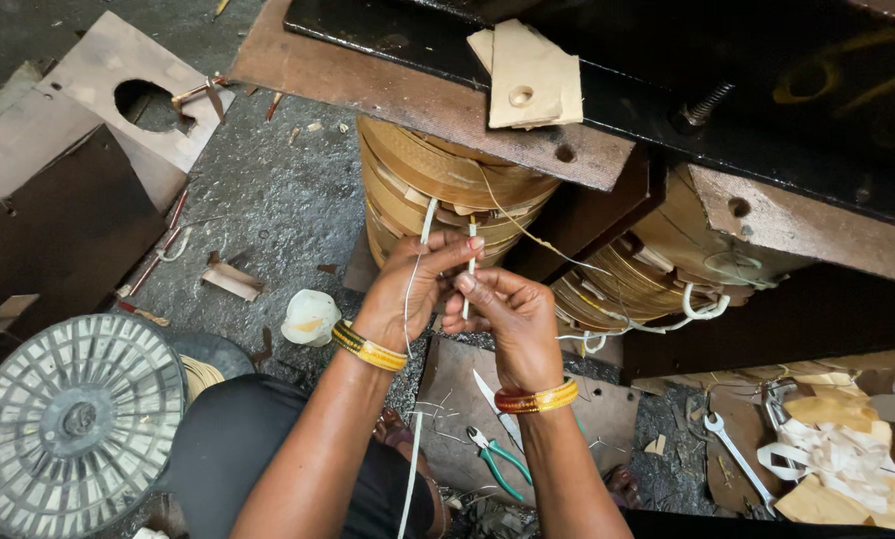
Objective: The person sits on the floor and uses pliers and a knife to strip and cut white wires attached to stacked copper coils. They repeatedly strip insulation, cut wire ends, and insert wires into slots on the coil assembly.
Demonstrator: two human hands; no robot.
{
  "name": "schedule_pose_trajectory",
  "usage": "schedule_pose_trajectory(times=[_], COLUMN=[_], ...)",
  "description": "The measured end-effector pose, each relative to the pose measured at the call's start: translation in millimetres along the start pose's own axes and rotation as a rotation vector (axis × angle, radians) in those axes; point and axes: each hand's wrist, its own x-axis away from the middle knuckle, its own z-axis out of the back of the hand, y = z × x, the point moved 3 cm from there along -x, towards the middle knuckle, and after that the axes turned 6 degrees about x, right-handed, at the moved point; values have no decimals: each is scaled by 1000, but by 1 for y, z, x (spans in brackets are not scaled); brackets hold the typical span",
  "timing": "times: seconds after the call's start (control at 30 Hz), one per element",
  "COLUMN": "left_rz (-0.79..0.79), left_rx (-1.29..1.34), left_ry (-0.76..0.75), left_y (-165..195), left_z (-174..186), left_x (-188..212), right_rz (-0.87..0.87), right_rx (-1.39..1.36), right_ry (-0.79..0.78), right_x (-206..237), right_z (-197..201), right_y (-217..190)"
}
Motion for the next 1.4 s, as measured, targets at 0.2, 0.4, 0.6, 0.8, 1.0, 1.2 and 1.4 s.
schedule_pose_trajectory(times=[0.2, 0.4, 0.6, 0.8, 1.0, 1.2, 1.4], left_rz=[124, 146, 120, 152, 156, 147, 101], left_rx=[30, 49, 79, 115, 120, 97, 112], left_ry=[-138, -7, 83, -72, 24, 125, -32], left_y=[7, 7, 7, 4, 5, 8, 4], left_z=[-11, -9, -16, -11, -10, -14, 0], left_x=[13, 14, 3, 25, 14, 2, 19], right_rz=[-50, -50, -54, -96, -84, -87, -99], right_rx=[-87, -157, -129, -212, -253, -255, -247], right_ry=[-4, -22, -1, -31, -37, -21, -6], right_x=[-1, 2, 6, 3, 3, -6, -11], right_z=[-3, -9, -7, -3, -6, -2, -1], right_y=[-2, 4, 7, 6, 7, 6, 13])
